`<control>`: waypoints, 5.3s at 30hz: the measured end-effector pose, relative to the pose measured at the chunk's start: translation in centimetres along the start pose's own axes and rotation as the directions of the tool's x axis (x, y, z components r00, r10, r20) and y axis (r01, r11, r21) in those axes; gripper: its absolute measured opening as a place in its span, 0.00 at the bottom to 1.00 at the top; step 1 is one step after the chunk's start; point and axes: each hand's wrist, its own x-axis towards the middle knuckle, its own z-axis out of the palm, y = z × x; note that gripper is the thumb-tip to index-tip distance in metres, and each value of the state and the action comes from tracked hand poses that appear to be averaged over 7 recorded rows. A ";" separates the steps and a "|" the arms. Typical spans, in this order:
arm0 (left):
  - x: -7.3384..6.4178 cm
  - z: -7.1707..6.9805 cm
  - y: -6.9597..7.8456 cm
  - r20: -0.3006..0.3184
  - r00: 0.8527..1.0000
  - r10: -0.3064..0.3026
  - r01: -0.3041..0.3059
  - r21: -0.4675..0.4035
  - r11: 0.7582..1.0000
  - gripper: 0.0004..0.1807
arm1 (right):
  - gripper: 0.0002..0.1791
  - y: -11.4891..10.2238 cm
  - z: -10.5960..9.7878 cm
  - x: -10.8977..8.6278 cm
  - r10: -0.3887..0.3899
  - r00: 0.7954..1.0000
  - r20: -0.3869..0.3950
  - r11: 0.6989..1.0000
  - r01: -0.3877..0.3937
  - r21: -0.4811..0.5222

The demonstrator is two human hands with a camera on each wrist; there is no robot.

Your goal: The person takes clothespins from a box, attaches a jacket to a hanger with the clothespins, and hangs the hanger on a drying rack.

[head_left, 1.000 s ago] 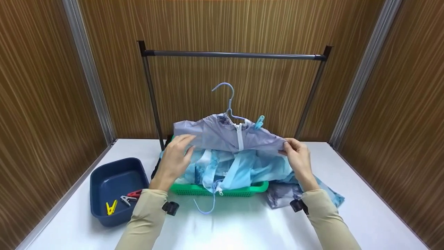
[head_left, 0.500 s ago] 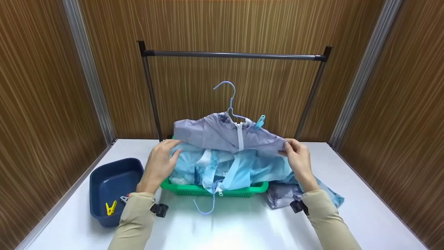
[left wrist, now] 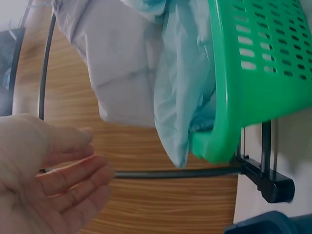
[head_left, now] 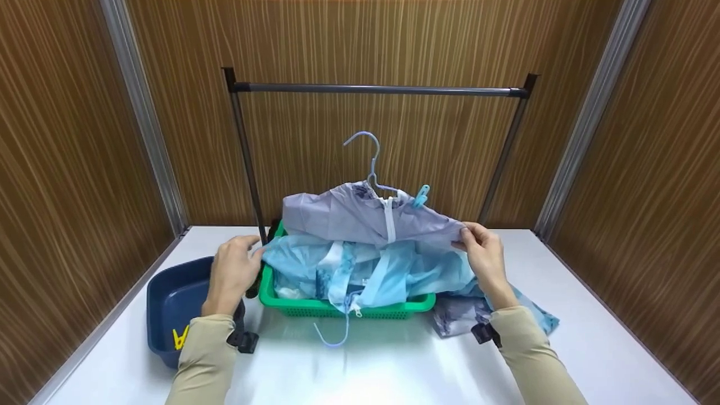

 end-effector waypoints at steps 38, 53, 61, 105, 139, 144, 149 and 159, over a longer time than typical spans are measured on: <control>-1.7 0.7 -8.0 0.467 0.783 -0.411 0.243 0.378 0.893 0.14 | 0.15 0.0 -0.1 0.1 -0.027 1.000 0.000 0.999 0.027 0.044; -1.4 2.5 -7.9 0.467 0.757 -0.456 0.244 0.446 0.861 0.17 | 0.16 -0.2 -0.4 0.1 0.016 1.000 0.024 0.999 -0.017 0.035; -1.3 2.5 -8.4 0.446 0.779 -0.442 0.249 0.427 0.869 0.16 | 0.16 -0.6 -0.3 0.3 0.016 0.999 0.028 1.000 -0.016 0.027; -0.5 -1.7 -5.3 0.128 0.896 -0.424 0.391 0.223 0.893 0.15 | 0.16 0.1 -1.4 1.2 0.098 0.993 0.068 0.991 -0.103 0.084; 1.3 1.4 -1.3 -0.344 0.929 0.139 -0.150 -0.006 0.989 0.12 | 0.16 0.4 -1.6 1.6 0.096 0.993 0.068 0.984 -0.105 0.142; 1.8 2.0 -0.7 -0.377 0.908 0.182 -0.246 -0.130 0.960 0.10 | 0.15 0.7 -1.7 1.6 0.092 0.993 0.068 0.982 -0.102 0.160; 2.0 2.7 -0.4 -0.402 0.903 0.150 -0.267 -0.251 0.930 0.08 | 0.16 0.8 -1.7 1.5 0.109 0.991 0.073 0.981 -0.119 0.154; 2.2 3.6 1.0 -0.416 0.882 0.224 -0.324 -0.188 0.927 0.06 | 0.15 0.7 -1.7 1.4 0.111 0.992 0.063 0.977 -0.120 0.173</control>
